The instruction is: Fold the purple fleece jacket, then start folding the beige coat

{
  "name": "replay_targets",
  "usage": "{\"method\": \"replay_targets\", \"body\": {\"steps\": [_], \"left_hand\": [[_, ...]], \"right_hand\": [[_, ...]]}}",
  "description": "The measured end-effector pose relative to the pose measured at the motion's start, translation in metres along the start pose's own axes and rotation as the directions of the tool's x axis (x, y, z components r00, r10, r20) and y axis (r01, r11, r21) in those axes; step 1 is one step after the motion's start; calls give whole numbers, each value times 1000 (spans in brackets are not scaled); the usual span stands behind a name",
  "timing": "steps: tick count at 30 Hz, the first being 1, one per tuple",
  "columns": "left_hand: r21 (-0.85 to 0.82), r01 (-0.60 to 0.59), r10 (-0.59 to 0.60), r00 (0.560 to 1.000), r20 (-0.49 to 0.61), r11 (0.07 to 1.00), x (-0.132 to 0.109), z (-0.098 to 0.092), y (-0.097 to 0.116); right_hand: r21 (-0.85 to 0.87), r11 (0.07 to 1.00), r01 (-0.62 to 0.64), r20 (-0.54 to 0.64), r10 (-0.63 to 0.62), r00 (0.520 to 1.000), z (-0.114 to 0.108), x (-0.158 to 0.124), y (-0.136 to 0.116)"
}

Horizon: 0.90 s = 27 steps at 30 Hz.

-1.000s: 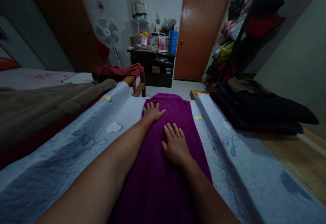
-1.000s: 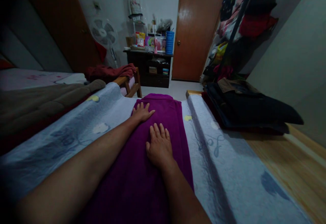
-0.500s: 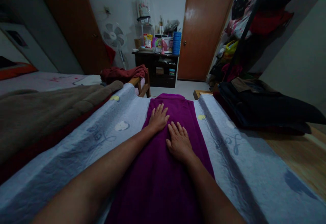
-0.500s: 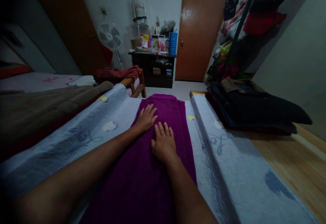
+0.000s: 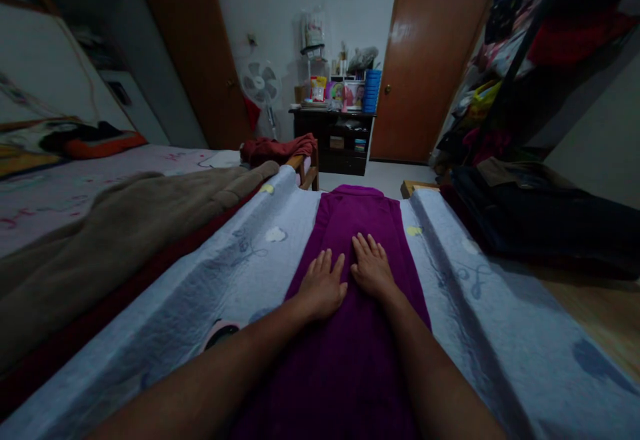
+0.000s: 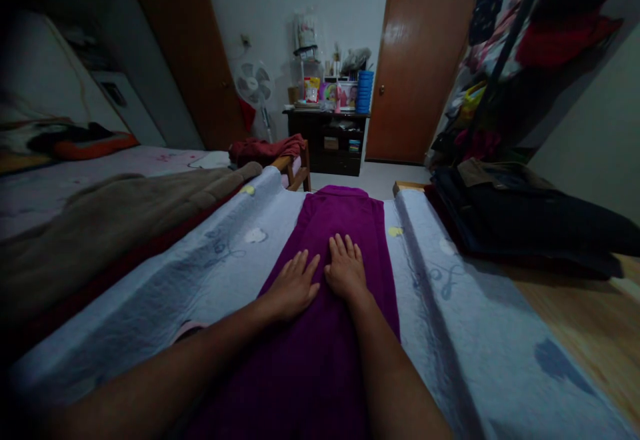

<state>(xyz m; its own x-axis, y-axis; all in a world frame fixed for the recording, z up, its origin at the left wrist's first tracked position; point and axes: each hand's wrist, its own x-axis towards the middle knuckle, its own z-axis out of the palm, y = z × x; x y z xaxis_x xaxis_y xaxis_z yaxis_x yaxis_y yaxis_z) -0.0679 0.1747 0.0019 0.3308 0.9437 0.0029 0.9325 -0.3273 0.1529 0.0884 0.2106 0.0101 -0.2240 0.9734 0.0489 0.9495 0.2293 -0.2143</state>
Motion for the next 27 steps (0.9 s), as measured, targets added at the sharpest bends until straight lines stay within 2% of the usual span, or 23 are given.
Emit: {"method": "replay_targets", "body": {"steps": [6,13,20,27], "left_hand": [[16,-5,8,986,-166,1000,-11,7,3],[29,2,4,979,-204,1000,-11,6,8],[31,27,-19,976,-219,999,-14,4,10],[53,23,-11,974,-225,998,-15,6,10]], "right_hand": [[-56,998,4,-49,-7,999,4,-2,-1],[-71,997,-9,-96,3,995,2,-8,-7],[-48,998,-29,2,29,1000,-1,-19,-13],[-16,1000,-10,122,12,992,1,-44,-15]]}}
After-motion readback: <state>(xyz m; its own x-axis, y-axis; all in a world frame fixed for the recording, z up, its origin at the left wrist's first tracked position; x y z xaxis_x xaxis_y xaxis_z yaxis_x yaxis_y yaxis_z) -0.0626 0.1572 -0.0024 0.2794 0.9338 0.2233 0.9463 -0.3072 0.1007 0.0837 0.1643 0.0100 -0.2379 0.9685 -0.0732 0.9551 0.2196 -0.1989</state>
